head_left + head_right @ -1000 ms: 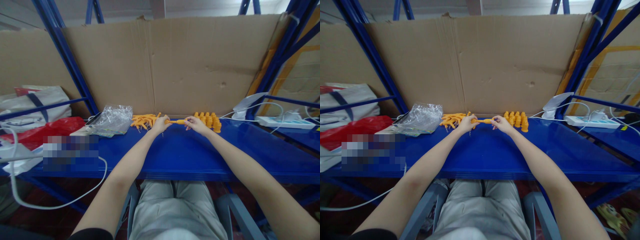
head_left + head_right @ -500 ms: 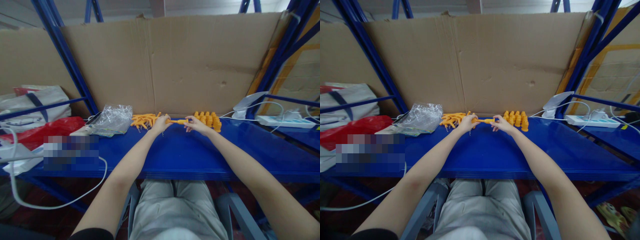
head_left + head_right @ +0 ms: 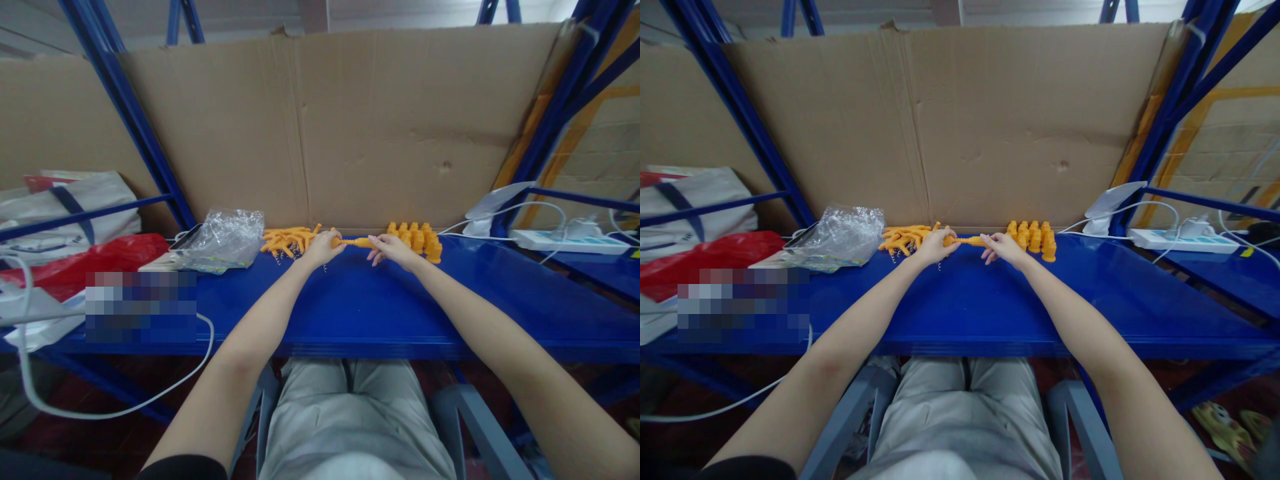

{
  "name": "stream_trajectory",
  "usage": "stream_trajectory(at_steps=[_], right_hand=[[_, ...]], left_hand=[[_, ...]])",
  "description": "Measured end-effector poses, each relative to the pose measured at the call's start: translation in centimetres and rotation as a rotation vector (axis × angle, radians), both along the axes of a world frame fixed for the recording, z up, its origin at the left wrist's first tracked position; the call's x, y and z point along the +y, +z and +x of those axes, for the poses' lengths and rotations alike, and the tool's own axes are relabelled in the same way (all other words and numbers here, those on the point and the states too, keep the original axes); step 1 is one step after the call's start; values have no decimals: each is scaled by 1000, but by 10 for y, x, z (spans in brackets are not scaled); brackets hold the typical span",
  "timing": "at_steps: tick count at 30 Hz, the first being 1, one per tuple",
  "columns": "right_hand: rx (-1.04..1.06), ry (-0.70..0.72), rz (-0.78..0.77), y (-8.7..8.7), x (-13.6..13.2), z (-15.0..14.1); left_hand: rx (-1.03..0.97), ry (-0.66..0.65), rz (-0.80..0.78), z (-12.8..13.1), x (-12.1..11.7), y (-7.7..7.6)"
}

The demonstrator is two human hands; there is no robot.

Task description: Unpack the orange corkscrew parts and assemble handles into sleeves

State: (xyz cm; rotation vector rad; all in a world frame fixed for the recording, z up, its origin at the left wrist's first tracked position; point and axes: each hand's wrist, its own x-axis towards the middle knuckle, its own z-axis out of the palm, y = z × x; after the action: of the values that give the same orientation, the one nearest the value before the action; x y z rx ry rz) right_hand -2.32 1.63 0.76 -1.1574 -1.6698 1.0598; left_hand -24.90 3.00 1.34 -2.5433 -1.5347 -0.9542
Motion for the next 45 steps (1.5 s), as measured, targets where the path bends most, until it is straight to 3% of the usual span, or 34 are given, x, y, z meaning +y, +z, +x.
stream_trajectory(at_steps=[8,19,29,40,45], right_hand=[[101,158,-33,-1,4,9],[14,12,-96,3,3,8],[96,106,12,8,1,11],[14,50,42,10,-2,7],[-91,21,220,4,8,11]], left_hand=[[-40,-1,98,-5,9,-6],[-94,-63,214,-3,15,-13],[-106,-73,265,-4,17,-14],[-127,-95,221,-5,8,-5],[-218,-123,55,-4,5,-1]])
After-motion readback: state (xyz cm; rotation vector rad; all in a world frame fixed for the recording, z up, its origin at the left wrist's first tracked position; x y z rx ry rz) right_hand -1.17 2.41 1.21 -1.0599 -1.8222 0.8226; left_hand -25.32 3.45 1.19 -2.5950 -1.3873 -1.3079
